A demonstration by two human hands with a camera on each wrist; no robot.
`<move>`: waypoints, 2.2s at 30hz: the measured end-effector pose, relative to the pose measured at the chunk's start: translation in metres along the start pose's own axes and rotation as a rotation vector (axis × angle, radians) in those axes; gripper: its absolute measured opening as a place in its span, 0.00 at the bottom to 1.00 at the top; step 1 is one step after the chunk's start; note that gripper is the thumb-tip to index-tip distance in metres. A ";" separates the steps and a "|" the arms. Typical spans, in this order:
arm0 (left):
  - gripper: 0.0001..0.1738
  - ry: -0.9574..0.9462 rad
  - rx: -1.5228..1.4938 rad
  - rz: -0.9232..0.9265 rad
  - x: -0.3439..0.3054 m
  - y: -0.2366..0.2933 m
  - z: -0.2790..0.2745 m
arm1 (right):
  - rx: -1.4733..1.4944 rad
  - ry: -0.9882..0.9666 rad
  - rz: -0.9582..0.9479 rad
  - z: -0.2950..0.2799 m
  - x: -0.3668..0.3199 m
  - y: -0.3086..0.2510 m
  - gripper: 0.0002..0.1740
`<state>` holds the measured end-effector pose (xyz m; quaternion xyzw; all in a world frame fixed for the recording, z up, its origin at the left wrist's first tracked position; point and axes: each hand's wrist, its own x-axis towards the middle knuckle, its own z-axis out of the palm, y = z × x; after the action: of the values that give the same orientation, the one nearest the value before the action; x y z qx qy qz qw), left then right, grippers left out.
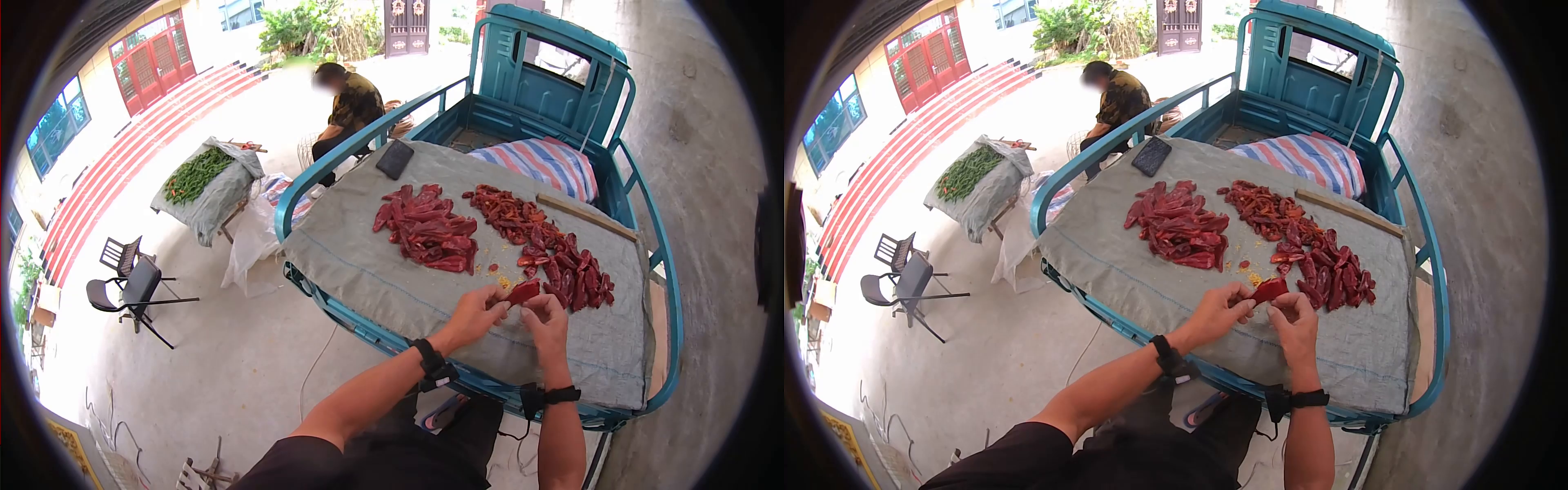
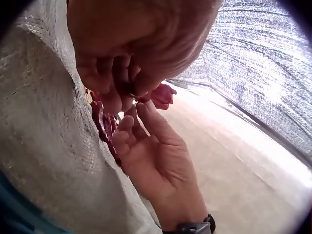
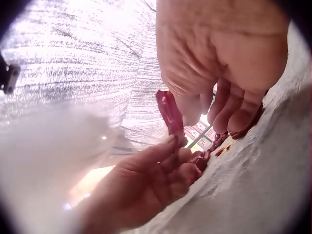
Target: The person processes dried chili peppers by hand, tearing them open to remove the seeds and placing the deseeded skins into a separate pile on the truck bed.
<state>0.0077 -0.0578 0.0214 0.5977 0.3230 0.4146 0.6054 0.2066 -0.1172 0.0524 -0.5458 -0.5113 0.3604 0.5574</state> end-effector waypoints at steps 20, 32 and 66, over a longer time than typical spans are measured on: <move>0.10 0.314 0.487 0.167 -0.001 0.005 -0.042 | -0.530 0.264 -0.226 -0.057 -0.002 0.044 0.06; 0.10 0.555 0.635 0.203 0.033 0.052 -0.100 | -0.520 0.263 -0.254 -0.056 -0.004 0.040 0.05; 0.12 -0.256 1.314 0.739 0.080 -0.007 0.044 | -0.483 0.275 -0.220 -0.059 -0.001 0.044 0.04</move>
<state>0.0835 -0.0062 0.0263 0.9476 0.2093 0.2404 -0.0199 0.2696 -0.1261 0.0164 -0.6476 -0.5580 0.0888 0.5112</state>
